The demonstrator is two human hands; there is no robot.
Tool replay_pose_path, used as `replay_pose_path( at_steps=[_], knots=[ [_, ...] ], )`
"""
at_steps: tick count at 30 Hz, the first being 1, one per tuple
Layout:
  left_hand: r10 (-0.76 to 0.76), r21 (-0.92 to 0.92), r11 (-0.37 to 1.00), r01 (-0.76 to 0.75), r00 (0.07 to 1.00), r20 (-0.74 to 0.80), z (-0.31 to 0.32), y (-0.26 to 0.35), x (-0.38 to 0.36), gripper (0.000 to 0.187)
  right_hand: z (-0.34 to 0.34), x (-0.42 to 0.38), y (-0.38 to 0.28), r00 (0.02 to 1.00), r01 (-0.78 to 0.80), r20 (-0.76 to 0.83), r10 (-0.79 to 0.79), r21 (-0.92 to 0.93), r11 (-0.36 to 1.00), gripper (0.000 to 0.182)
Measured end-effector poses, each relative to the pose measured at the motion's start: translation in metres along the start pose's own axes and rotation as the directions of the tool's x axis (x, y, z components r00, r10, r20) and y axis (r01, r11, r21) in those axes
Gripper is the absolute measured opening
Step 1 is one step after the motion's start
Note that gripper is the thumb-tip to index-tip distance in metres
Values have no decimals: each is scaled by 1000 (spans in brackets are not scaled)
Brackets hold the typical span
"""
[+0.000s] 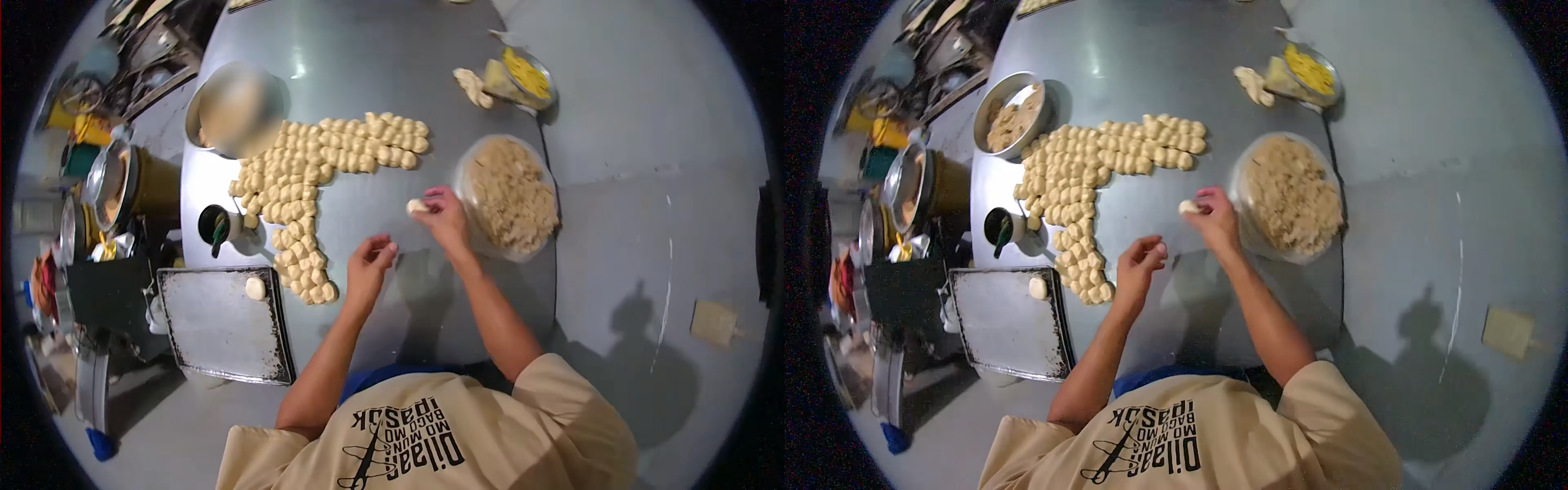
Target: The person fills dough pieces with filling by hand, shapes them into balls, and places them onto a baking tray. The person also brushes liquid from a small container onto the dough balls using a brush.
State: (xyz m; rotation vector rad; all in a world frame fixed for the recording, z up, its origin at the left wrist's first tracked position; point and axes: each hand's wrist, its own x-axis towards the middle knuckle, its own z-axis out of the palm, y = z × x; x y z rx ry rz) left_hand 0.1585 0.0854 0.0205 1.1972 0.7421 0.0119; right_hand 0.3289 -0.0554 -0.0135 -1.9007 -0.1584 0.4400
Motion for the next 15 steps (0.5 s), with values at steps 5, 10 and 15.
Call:
replay_pose_path(
  at_steps=[5,10,15],
  knots=[
    [-83,-102,989,108,972,220,35,16,-21,41,-36,-99,-4,970,-211,195,146,371,904,35],
    [-100,66,994,87,968,232,52,7,-44,23,-97,-131,14,985,-19,170,21,-14,1000,40],
    [-104,-117,986,115,990,97,38,15,-65,16,-185,-118,70,931,102,-234,-281,-571,814,48]
  ],
)
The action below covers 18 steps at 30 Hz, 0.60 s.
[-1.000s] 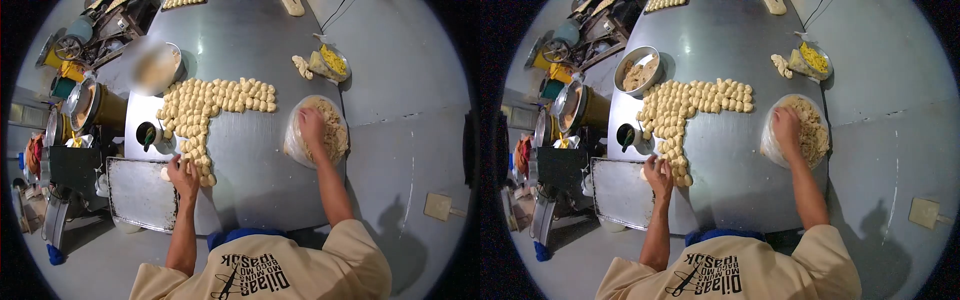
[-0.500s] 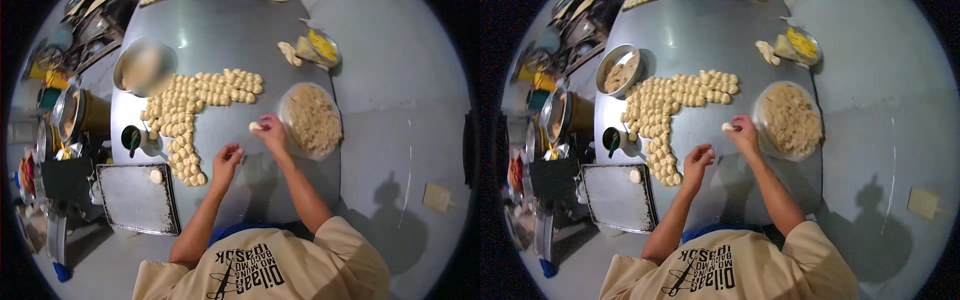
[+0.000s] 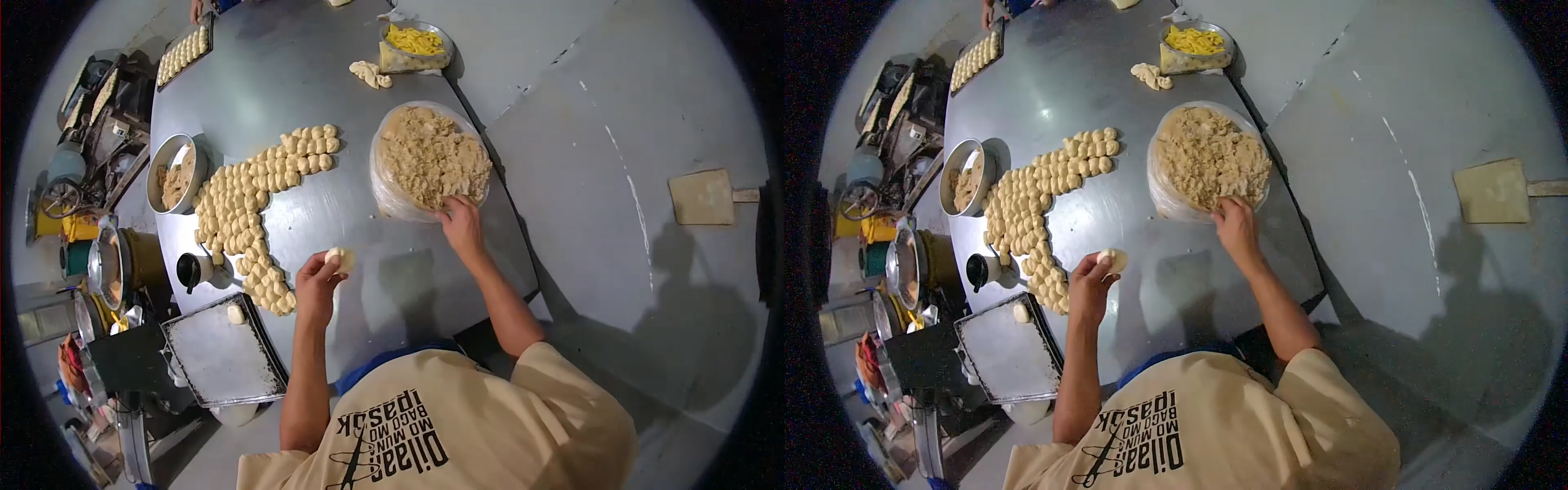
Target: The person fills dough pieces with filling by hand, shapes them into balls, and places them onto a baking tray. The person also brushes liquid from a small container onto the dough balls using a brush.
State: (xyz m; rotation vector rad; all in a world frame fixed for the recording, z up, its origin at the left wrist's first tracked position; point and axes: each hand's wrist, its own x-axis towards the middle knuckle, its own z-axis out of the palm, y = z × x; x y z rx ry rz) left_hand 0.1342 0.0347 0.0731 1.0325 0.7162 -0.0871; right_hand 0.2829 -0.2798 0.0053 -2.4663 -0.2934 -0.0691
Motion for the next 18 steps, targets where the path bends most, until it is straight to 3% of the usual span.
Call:
replay_pose_path(
  at_steps=[2,3,6,12,18],
  knots=[
    [7,16,1000,-7,1000,-3,-13,-12,-3,13,2,5,19,999,32,-41,-33,-40,999,50],
    [7,22,1000,-7,1000,-1,-16,-15,-7,12,6,4,19,989,141,-32,-143,-58,988,52],
    [-57,-112,992,61,997,44,-22,-30,-19,12,26,0,21,961,267,-50,-271,-83,960,48],
    [-155,-56,986,156,988,22,-11,-53,-30,19,55,-6,44,902,356,-168,-399,-235,904,31],
    [-152,80,985,151,988,-1,21,-49,-20,28,43,-7,38,907,375,-80,-414,-295,879,23]
  ],
)
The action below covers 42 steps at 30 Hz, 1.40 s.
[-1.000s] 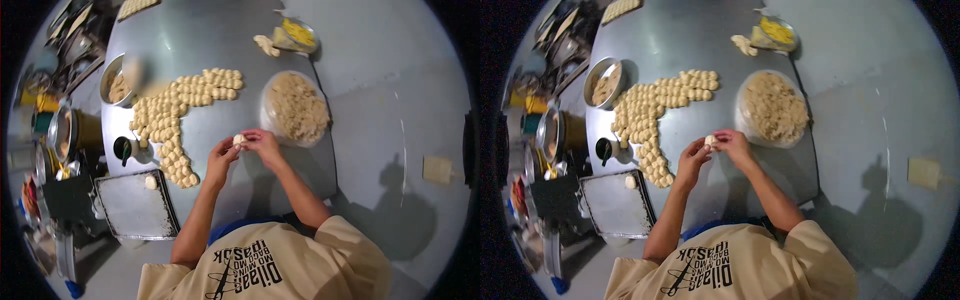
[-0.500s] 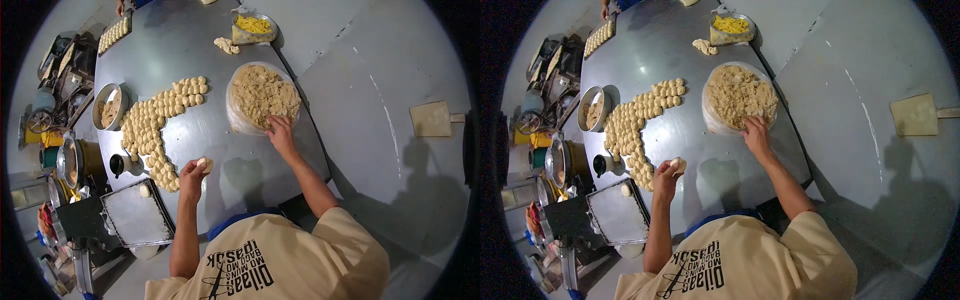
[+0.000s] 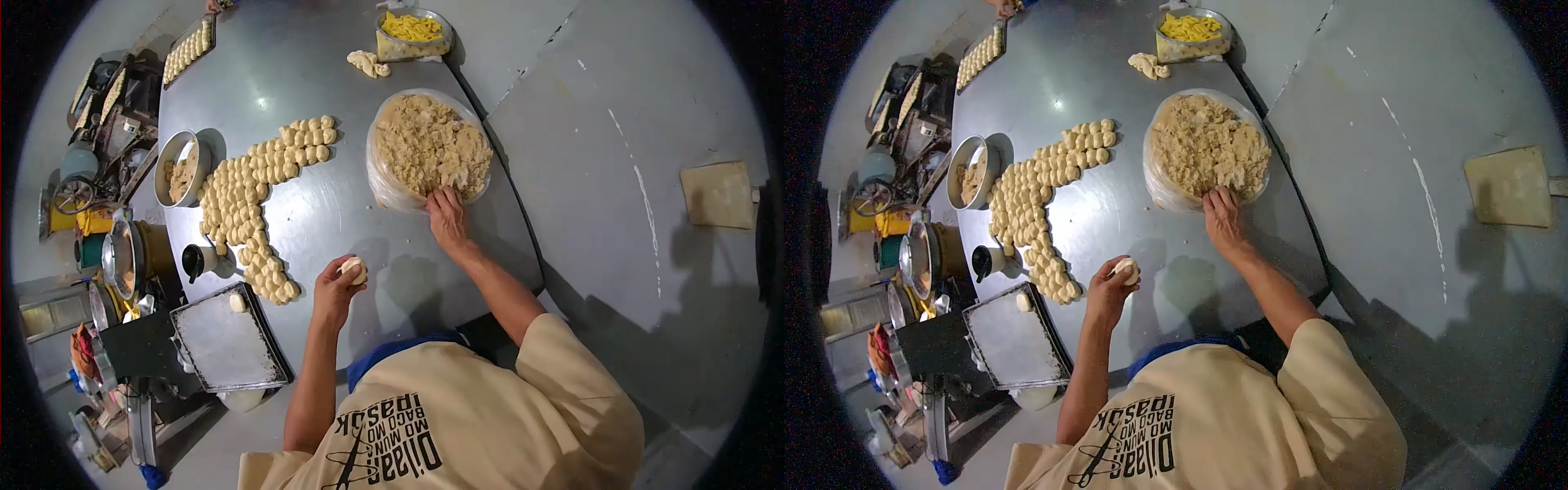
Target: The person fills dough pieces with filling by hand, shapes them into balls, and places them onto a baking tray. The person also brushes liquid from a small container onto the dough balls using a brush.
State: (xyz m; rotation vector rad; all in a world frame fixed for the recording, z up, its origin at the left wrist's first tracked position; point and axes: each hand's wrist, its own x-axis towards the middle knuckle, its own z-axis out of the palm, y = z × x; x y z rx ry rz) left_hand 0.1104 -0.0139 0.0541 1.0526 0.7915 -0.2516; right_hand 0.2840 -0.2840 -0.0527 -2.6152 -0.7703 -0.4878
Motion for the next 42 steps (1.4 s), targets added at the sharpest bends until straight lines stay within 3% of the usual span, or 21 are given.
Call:
replay_pose_path(
  at_steps=[6,9,10,12,15,18,21,24,25,28,30,33,36,40,42],
  knots=[
    [38,113,993,-45,997,66,16,8,10,32,-2,-6,10,984,-96,159,84,73,993,16],
    [52,57,997,-58,994,95,19,11,6,31,-5,-12,14,973,-226,15,230,251,941,17],
    [54,81,995,-62,994,97,20,12,6,32,-9,-14,14,909,-412,86,407,328,850,18],
    [58,121,990,-70,993,100,25,14,5,34,-15,-19,20,682,-718,267,681,419,555,21],
    [47,201,976,-83,983,175,44,23,12,40,-17,-25,37,640,-638,325,697,730,245,22],
    [78,238,962,-138,967,244,76,30,29,45,-68,-4,2,690,-550,379,616,829,106,20],
    [124,378,880,-286,909,399,113,42,45,46,-104,13,-43,872,-469,314,376,758,454,16],
    [180,401,847,-350,897,403,111,42,49,45,-117,36,-66,896,-434,249,367,667,606,13],
    [178,326,896,-302,917,358,107,40,48,44,-119,38,-64,855,-510,322,408,671,539,14],
    [147,122,976,-180,960,237,81,47,41,42,-113,71,-37,828,-561,346,442,533,633,20],
    [102,37,993,-110,979,175,69,56,34,39,-78,114,5,890,-453,202,409,489,745,25],
    [53,16,998,-57,979,196,54,60,27,43,-35,153,31,995,-95,23,93,303,948,28],
    [25,-28,999,-20,980,196,38,53,16,44,-29,185,19,971,-135,222,87,210,968,40],
    [50,-154,988,-18,977,209,18,48,23,45,9,191,27,998,-37,60,30,112,993,20],
    [46,-171,985,-13,981,188,12,46,16,44,14,178,24,996,-61,68,55,99,993,18]
  ],
)
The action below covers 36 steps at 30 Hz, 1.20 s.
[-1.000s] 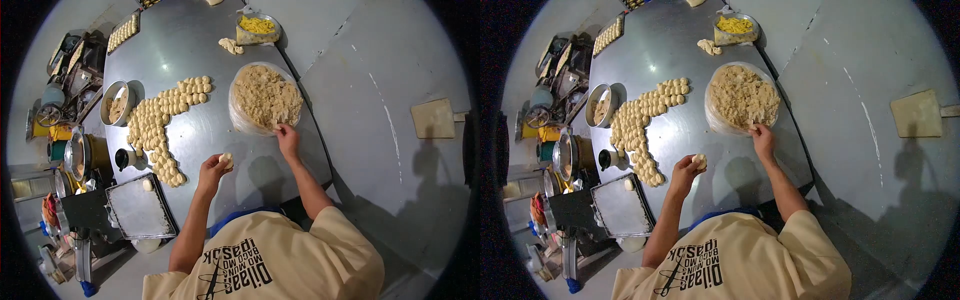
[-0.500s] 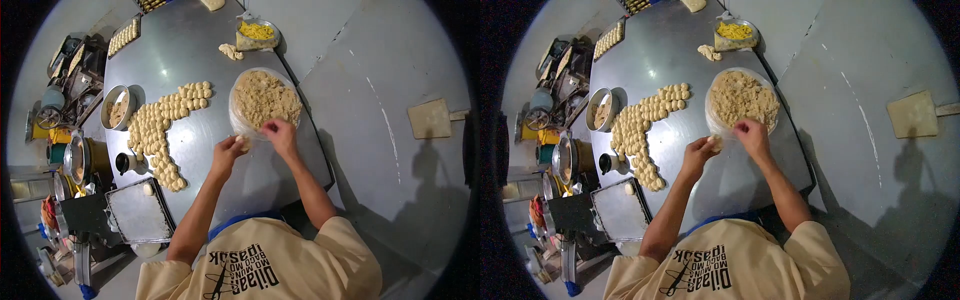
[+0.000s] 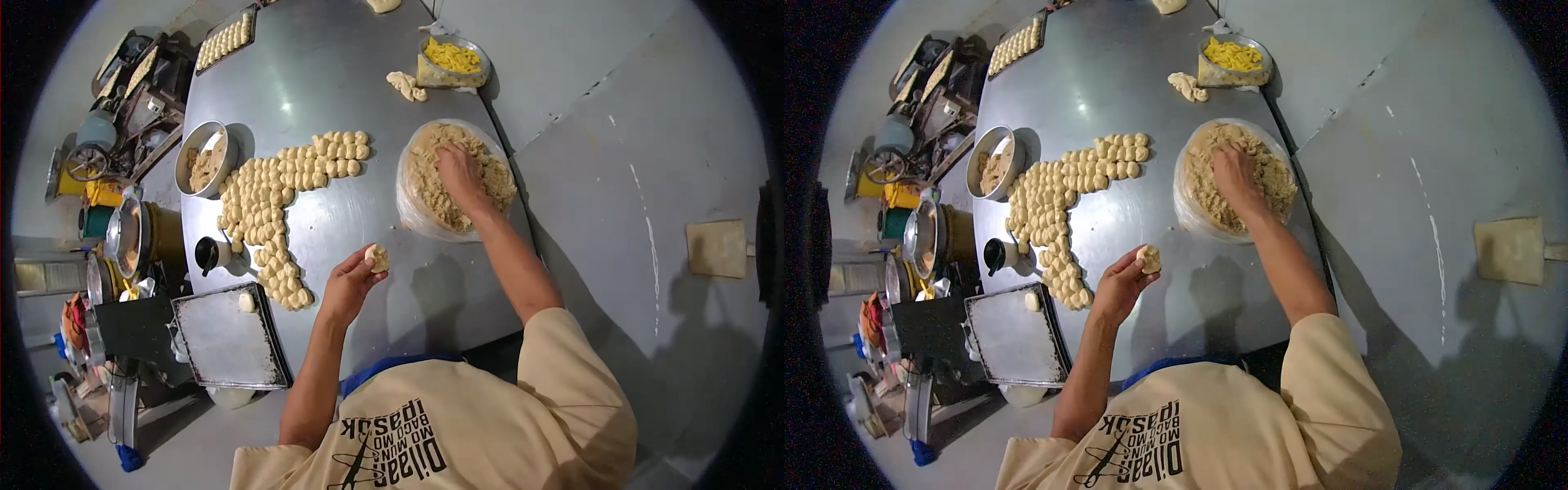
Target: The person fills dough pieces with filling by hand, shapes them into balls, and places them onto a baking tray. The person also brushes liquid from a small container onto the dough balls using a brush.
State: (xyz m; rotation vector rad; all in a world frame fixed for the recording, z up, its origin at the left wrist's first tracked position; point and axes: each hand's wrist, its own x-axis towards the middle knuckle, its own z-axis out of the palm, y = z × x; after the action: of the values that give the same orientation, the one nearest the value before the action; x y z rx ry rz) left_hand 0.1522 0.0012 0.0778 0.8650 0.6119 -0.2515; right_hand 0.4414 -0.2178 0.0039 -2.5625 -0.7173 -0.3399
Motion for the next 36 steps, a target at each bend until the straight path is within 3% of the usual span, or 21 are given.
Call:
replay_pose_path(
  at_steps=[4,7,10,11,13,15,18,21,24,27,30,33,36],
  knots=[
    [57,-45,997,-56,998,18,4,9,1,44,-1,-5,-4,999,-22,-26,20,-74,997,14],
    [130,-53,991,-127,990,60,5,18,1,44,-20,-6,-10,965,-230,131,229,-10,973,16],
    [182,-73,982,-176,980,79,8,29,-14,44,-48,-20,-22,929,-362,211,304,344,866,16],
    [198,-69,979,-192,977,84,3,31,-14,44,-54,-20,-32,819,-543,481,312,477,692,18],
    [220,-64,975,-215,971,94,-8,28,-12,45,-74,-43,-88,814,-581,550,187,769,266,18],
    [244,-20,970,-243,962,121,-12,27,-17,45,-100,-63,-148,740,-672,671,39,741,12,26],
    [250,138,950,-280,948,198,-10,33,-29,45,-97,-72,-176,622,-760,781,-57,620,196,32],
    [222,202,943,-266,951,216,-11,35,-40,44,-97,-76,-179,650,-657,760,12,554,512,34],
    [233,196,942,-272,951,203,-18,34,-55,42,-93,-83,-190,704,-662,710,-20,666,343,29],
    [281,238,918,-317,944,175,-25,33,-59,40,-100,-81,-207,558,-787,815,-155,579,211,29],
    [301,290,905,-312,950,82,-41,28,-56,35,-84,-86,-220,648,-630,758,-73,588,507,29],
    [287,324,909,-262,957,-33,-56,22,-53,29,-62,-108,-232,656,-664,754,13,569,485,29],
    [293,343,910,-233,946,-137,-64,18,-51,24,-40,-125,-236,685,-717,729,-23,678,161,29]
  ],
)
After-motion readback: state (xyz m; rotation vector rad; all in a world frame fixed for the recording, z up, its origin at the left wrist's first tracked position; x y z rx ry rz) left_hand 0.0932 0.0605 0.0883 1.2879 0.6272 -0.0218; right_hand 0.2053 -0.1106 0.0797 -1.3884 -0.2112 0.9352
